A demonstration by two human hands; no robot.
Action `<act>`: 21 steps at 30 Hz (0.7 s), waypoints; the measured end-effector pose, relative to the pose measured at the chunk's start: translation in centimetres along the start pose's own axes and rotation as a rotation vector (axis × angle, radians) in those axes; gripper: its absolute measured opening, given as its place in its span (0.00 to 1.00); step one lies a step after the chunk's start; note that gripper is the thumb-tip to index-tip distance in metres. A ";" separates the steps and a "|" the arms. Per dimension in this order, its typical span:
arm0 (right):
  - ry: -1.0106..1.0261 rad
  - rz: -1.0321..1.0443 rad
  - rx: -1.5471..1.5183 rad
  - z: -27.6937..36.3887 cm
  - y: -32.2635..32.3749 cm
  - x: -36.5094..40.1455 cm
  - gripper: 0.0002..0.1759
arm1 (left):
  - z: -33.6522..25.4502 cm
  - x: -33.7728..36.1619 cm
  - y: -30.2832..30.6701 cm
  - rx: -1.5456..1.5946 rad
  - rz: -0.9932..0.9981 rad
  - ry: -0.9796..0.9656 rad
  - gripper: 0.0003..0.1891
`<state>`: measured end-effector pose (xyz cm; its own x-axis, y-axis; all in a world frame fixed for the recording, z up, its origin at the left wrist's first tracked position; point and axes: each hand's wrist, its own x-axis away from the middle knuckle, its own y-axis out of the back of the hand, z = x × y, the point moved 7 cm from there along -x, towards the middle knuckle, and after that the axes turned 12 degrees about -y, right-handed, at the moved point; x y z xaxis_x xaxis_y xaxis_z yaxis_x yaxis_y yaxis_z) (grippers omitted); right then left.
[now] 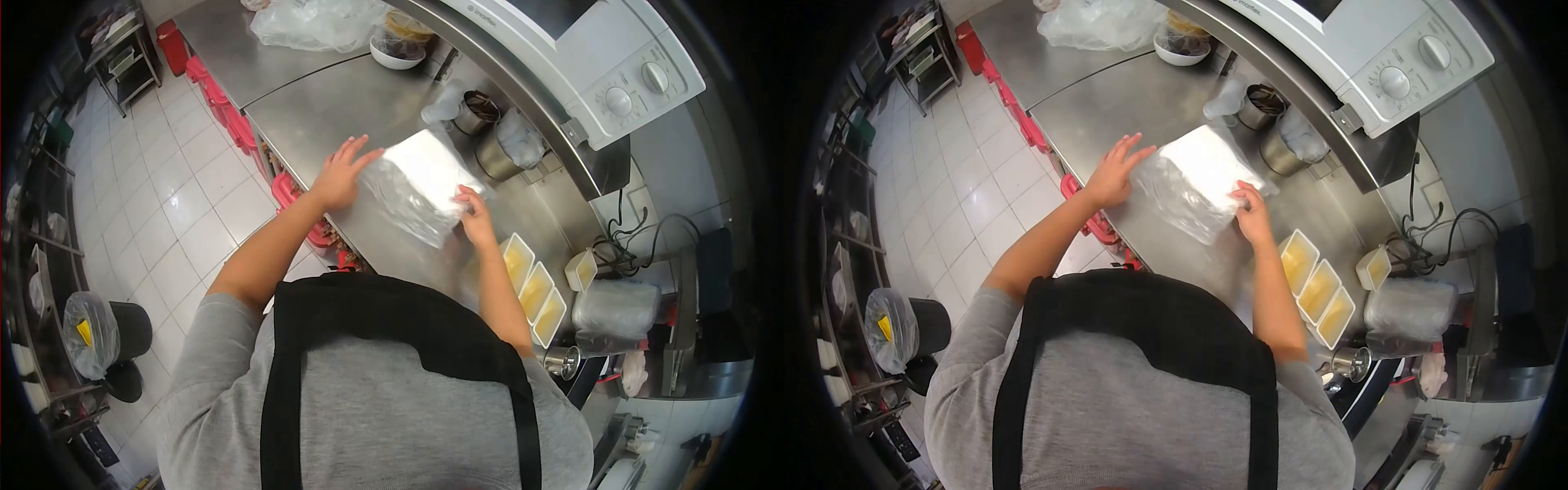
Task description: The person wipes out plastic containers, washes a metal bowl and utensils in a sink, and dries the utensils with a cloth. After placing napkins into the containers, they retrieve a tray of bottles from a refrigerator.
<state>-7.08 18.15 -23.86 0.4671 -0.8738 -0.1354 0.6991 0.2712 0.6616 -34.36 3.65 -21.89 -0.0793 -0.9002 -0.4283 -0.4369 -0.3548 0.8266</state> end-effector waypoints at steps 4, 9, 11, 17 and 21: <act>0.067 -0.373 0.187 7.6 3.2 3.1 0.18 | -3.4 0.3 0.5 0.009 0.053 -0.202 0.29; 0.303 0.233 -0.237 15.5 -2.1 9.6 0.18 | -4.4 -0.4 -1.8 0.210 -0.039 -0.132 0.11; 0.253 0.215 -0.229 15.8 -5.3 10.9 0.15 | -7.0 -1.1 0.0 0.356 -0.128 -0.090 0.07; -0.054 0.111 0.164 12.1 -5.0 6.6 0.14 | -10.9 -1.0 2.5 0.086 -0.047 -0.401 0.11; 0.211 0.051 0.232 14.7 -3.5 6.4 0.16 | -11.1 -0.9 2.3 -0.086 0.019 -0.322 0.18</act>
<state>-14.45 5.66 -16.18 0.6171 -0.7520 -0.2317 0.5411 0.1917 0.8188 -25.31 0.89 -15.57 -0.3716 -0.7860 -0.4941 -0.3564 -0.3707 0.8577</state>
